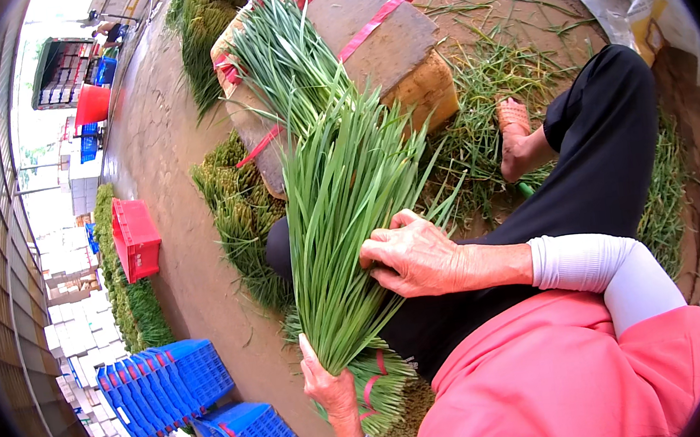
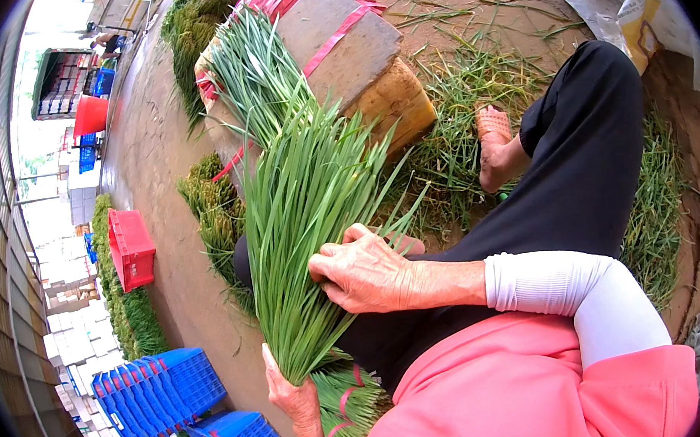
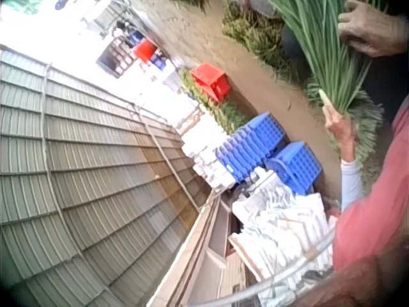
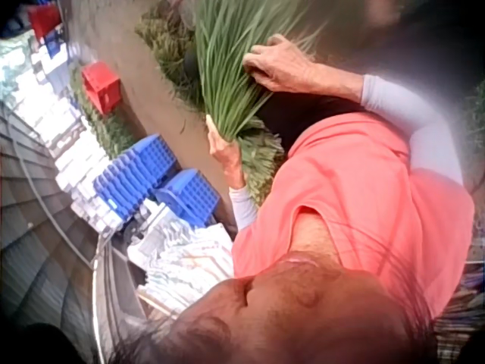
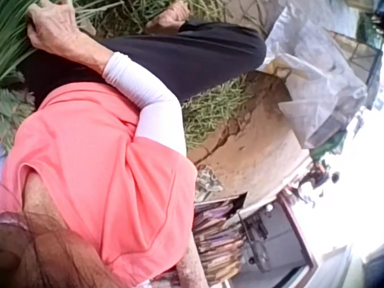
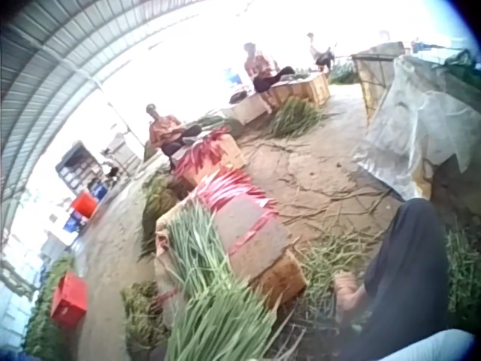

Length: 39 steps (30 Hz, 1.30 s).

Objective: The person holds a bunch of green onions, removes dry or damaged stalks by hand, aligns the roots, and secures the bundle with a pink plastic ribbon by tying a knot.

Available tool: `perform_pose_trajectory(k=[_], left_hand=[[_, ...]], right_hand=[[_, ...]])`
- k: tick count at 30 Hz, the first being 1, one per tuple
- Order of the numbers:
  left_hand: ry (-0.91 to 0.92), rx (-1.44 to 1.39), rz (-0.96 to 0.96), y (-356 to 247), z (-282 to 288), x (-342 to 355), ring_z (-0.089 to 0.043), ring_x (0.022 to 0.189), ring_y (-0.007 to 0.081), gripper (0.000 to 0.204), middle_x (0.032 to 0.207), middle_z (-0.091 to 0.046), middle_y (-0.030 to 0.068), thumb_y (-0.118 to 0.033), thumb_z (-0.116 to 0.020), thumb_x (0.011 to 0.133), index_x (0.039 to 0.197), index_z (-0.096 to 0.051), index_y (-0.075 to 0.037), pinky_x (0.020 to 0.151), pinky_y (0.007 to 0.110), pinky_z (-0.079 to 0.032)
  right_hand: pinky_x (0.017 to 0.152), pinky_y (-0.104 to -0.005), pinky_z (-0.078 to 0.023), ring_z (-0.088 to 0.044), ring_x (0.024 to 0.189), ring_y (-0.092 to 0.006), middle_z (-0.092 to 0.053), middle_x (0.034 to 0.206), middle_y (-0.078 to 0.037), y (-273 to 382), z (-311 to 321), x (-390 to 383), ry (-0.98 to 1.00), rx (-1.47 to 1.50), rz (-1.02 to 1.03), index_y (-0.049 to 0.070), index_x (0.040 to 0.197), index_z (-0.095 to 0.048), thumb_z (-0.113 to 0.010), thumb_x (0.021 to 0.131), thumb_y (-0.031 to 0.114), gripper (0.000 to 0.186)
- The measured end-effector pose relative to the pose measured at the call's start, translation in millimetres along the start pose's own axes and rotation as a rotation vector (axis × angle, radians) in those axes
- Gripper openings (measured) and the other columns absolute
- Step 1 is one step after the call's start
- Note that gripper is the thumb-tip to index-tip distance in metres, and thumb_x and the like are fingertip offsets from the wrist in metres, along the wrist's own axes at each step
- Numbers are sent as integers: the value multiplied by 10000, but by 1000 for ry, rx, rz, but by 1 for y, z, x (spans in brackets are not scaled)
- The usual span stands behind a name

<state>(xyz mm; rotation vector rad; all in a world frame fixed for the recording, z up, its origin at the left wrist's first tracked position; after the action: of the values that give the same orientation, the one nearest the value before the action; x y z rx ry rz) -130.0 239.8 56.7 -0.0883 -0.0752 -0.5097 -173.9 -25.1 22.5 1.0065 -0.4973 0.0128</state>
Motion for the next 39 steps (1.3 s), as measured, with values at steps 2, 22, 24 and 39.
perform_pose_trajectory(k=[2, 22, 24, 39], left_hand=[[2, -9, -16, -4, 4, 2, -611, 1059, 424, 692, 1272, -585, 221, -97, -731, 795, 1405, -417, -8, 852, 455, -525], [-35, -63, -115, 7, -9, 8, -603, 1064, 445, 681, 1253, -585, 253, -75, -710, 807, 1409, -404, 15, 875, 462, -511], [-30, -65, -117, 7, -10, 9, -600, 1067, 450, 683, 1260, -581, 255, -82, -709, 809, 1411, -400, 15, 879, 464, -508], [-154, -39, -240, 3, -8, 13, -614, 768, 417, 672, 937, -623, 192, -168, -728, 815, 1399, -432, -21, 626, 485, -508]], right_hand=[[781, -395, -409, -577, 725, -250, -541, 750, -55, 8, 1, 0, -27, -51, 84, 104, 859, -573, -655, 762, 138, 131], [709, -416, -472, -645, 679, -301, -645, 721, -133, -76, 115, -18, -82, -517, -388, 56, 827, -604, -594, 845, 234, 179], [811, -397, -452, -636, 765, -293, -636, 784, -111, -67, 115, -6, -259, -395, -218, 69, 876, -610, -615, 854, 204, 137], [785, -485, -489, -620, 878, -427, -636, 880, -250, -116, 80, 2, -142, 45, -598, 0, 970, -548, -478, 926, 259, 273]])
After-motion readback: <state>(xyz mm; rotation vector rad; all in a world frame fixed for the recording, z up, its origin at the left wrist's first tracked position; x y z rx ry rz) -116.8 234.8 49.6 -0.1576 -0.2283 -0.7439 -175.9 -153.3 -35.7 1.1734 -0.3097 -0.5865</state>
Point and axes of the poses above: each hand's wrist, its own x-axis towards the middle knuckle, its own z-axis out of the back of the hand, y = z × x, the point moved 7 cm from there along x, towards the middle knuckle
